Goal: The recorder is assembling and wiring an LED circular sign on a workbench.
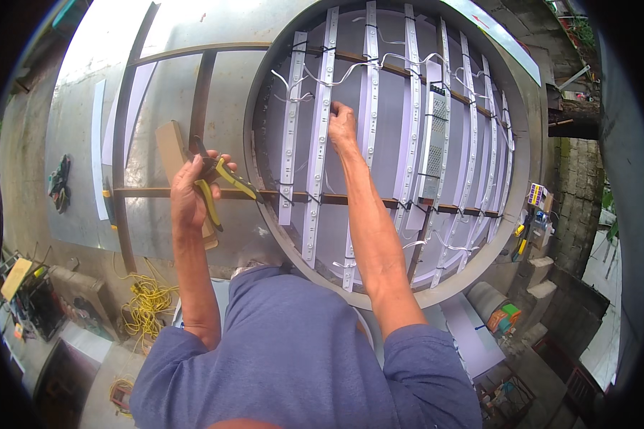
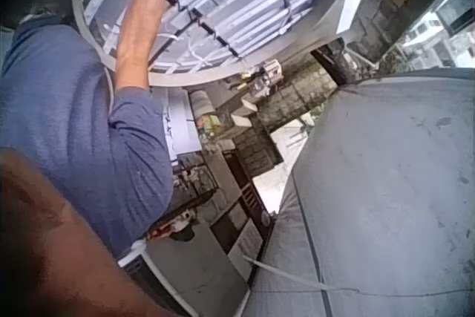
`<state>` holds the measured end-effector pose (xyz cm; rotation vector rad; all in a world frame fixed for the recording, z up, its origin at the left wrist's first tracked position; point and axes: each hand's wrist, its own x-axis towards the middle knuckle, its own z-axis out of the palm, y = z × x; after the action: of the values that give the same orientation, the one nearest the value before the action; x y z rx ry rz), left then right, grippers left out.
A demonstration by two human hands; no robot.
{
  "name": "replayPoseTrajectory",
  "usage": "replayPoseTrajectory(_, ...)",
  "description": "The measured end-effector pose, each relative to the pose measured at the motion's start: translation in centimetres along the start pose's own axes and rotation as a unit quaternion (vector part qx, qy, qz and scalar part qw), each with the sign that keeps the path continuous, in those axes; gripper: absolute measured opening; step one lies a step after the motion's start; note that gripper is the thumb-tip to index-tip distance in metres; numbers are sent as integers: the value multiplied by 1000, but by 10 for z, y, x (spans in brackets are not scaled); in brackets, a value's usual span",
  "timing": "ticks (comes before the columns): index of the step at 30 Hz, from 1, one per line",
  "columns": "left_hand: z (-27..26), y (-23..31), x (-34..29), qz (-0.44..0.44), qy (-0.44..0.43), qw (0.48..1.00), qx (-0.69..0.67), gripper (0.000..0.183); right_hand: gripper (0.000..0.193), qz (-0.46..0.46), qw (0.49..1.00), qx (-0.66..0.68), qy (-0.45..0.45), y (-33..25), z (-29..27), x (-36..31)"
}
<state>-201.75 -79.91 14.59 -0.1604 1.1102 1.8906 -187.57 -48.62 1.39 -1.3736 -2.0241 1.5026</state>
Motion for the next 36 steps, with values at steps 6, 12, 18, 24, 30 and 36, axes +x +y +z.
replayPoseTrajectory(6,6,0,-4,-1,6,1000,-3,32,22,-82,974,-206,50,-31,-19,-31)
replayPoseTrajectory(12,-3,7,-13,17,30,999,-18,36,20,-207,953,-135,174,-142,-23,-111)
replayPoseTrajectory(18,-23,16,-20,51,35,998,-1,35,16,-381,920,-86,-7,-197,57,-143)
replayPoseTrajectory(24,-12,31,-26,71,47,996,0,37,12,-384,920,-55,-48,-179,110,-131)
replayPoseTrajectory(30,15,26,-14,140,83,987,14,37,39,-257,943,13,-211,-193,59,-177)
replayPoseTrajectory(36,97,7,-11,131,58,978,153,36,84,-321,927,-166,-98,-177,23,-203)
